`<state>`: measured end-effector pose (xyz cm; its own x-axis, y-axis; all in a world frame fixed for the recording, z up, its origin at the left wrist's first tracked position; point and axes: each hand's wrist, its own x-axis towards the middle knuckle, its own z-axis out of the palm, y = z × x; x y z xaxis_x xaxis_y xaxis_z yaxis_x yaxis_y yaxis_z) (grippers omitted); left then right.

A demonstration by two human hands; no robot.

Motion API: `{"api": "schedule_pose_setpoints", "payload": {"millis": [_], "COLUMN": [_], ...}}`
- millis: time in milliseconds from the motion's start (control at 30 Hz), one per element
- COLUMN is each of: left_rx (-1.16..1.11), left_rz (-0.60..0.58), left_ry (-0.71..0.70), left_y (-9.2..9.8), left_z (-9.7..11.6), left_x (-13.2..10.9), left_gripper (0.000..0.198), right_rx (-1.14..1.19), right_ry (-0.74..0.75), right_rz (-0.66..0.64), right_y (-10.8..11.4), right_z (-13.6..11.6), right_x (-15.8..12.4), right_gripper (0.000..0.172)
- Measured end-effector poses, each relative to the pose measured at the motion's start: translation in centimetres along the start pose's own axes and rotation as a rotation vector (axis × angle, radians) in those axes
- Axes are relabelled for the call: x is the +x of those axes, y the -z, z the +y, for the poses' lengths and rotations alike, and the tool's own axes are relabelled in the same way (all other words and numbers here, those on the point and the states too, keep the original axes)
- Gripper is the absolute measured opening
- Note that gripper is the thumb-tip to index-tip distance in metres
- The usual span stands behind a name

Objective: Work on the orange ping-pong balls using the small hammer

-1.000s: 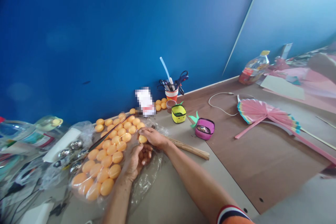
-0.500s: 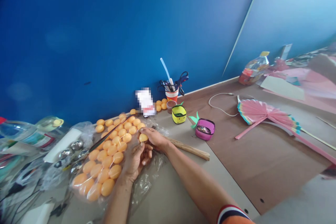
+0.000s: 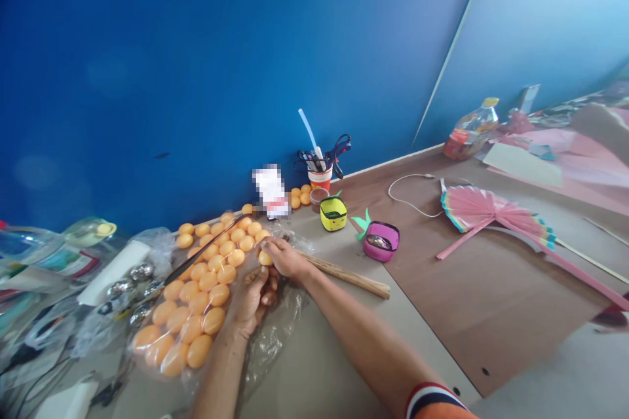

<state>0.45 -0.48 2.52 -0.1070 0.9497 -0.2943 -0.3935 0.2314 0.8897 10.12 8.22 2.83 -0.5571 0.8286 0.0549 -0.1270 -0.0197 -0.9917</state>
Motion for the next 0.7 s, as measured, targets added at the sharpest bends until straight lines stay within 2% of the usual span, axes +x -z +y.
{"api": "schedule_pose_setpoints", "payload": {"millis": [167, 333, 533, 700], "left_rx": [-0.006, -0.009, 0.062, 0.149], "left_rz": [0.022, 0.012, 0.003, -0.022], "left_ry": [-0.019, -0.030, -0.074, -0.108], "left_y": [-0.14, -0.15, -0.44, -0.30], "left_z": [-0.20, -0.27, -0.39, -0.96], "left_x": [-0.15, -0.14, 0.05, 0.32], "left_gripper": [0.053, 0.056, 0.058, 0.058], "right_rx": [-0.109, -0.138, -0.115, -0.084], "right_ry": [0.087, 0.081, -0.013, 0.025], "right_rz": [-0.003, -0.007, 0.100, 0.171], "right_y": [0.17, 0.05, -0.21, -0.40], "right_z": [0.06, 0.08, 0.42, 0.45], "right_x": [-0.10, -0.03, 0.48, 0.70], "right_gripper": [0.034, 0.029, 0.030, 0.030]}}
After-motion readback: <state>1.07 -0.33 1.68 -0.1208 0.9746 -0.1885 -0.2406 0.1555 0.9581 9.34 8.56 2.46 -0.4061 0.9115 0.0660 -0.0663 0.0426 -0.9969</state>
